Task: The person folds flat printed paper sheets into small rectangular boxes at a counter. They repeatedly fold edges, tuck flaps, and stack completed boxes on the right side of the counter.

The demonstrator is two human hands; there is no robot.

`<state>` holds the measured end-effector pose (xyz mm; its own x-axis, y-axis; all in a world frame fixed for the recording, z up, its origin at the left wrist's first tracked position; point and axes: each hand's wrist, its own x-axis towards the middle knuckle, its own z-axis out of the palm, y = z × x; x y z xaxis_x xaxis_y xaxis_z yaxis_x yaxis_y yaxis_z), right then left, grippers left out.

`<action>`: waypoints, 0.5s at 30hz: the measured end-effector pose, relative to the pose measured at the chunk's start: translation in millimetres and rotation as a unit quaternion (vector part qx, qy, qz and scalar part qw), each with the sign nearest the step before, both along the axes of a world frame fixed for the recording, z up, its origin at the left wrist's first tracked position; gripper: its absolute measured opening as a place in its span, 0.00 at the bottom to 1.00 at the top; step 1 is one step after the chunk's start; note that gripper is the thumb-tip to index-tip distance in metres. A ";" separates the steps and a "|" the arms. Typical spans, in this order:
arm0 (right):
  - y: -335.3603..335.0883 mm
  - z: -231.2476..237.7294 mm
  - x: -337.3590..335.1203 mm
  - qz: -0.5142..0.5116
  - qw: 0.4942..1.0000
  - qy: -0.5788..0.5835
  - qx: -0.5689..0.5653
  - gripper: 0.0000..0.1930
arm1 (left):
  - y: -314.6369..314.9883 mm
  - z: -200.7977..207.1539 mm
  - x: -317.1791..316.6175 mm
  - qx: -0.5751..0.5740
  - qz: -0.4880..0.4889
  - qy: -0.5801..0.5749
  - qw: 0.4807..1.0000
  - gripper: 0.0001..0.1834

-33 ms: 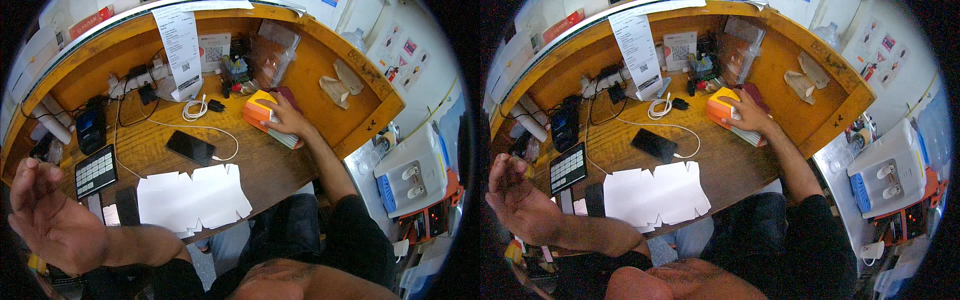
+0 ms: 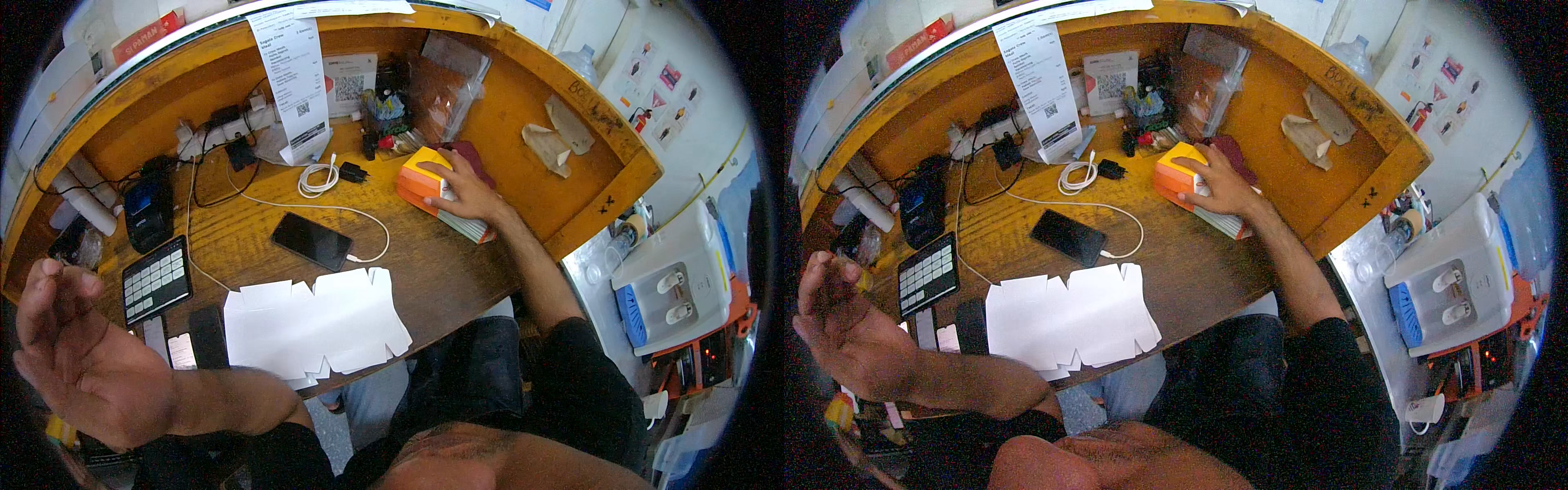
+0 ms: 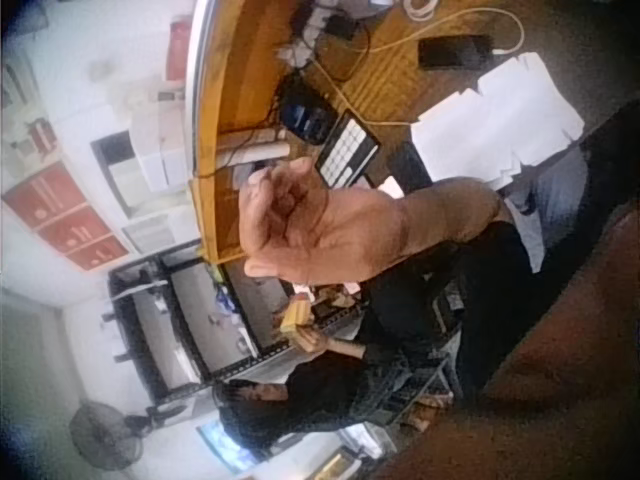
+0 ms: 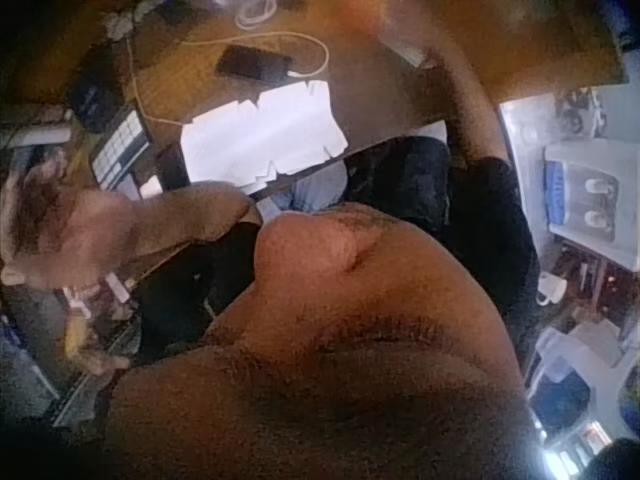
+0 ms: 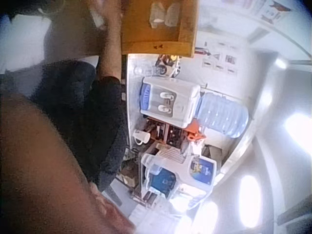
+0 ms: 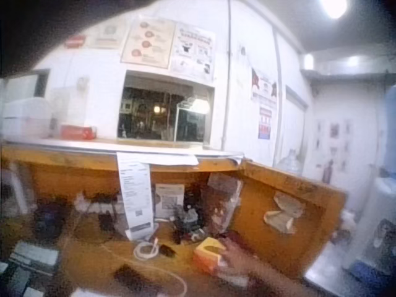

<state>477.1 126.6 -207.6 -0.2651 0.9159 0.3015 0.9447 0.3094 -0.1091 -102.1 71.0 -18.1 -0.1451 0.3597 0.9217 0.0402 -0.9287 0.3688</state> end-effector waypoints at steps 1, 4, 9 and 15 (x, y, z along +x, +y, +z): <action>2.1 -6.0 -1.6 -0.004 1.000 0.013 0.010 0.41 | -0.7 -0.2 -1.2 -0.003 -0.004 0.001 1.000 0.36; -3.2 -21.5 -8.4 -0.025 0.998 0.038 0.033 0.41 | -1.1 -2.3 1.5 -0.021 0.004 -0.040 0.999 0.36; -5.7 -21.0 -22.0 -0.072 0.996 0.032 0.042 0.41 | 6.4 -8.3 -0.8 0.047 0.036 0.036 0.998 0.40; -9.9 -32.9 -26.3 -0.106 0.992 0.031 0.066 0.47 | 10.3 -9.5 -1.0 0.068 0.051 0.051 0.995 0.40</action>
